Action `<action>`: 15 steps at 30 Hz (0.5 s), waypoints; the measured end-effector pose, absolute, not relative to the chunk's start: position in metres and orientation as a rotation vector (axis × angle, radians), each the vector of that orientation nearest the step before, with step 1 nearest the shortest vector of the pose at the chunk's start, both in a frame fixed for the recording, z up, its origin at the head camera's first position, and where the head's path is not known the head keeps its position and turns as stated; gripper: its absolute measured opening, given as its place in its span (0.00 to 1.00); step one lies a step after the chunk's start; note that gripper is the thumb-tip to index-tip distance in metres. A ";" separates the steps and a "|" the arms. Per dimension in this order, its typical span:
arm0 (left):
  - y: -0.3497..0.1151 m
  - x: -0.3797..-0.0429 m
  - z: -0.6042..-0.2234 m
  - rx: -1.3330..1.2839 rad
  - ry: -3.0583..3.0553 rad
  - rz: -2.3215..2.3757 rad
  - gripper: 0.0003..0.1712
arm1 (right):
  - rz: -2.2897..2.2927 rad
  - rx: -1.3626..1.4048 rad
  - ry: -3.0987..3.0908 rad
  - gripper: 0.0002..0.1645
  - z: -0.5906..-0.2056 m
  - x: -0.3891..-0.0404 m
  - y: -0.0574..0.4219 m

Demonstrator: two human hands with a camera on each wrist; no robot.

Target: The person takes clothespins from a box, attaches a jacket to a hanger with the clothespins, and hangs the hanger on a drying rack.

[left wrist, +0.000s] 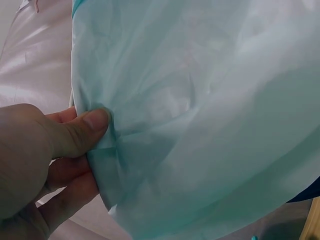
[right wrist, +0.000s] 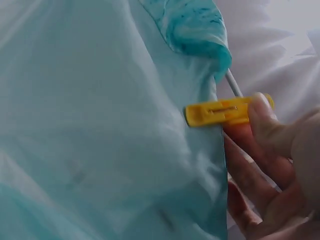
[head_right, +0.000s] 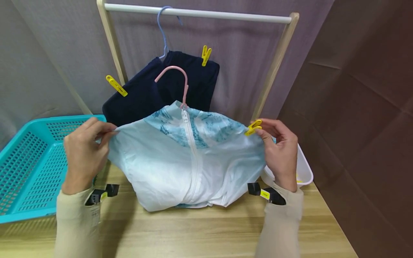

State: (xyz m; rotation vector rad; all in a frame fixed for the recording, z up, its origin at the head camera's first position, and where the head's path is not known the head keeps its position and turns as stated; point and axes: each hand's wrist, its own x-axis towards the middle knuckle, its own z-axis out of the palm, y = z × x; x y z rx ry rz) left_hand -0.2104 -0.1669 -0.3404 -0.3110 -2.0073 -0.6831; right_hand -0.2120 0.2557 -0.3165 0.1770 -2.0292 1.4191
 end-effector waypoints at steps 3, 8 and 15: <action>-0.166 -0.210 -0.341 -0.308 -2.007 -0.683 0.04 | 1.333 0.207 -2.103 0.20 -0.318 -0.210 0.259; -0.165 -0.210 -0.342 -0.295 -2.009 -0.685 0.04 | 1.298 0.165 -2.231 0.28 -0.322 -0.210 0.272; -0.165 -0.207 -0.342 -0.289 -2.007 -0.670 0.03 | 1.169 -0.133 -2.605 0.39 -0.337 -0.208 0.321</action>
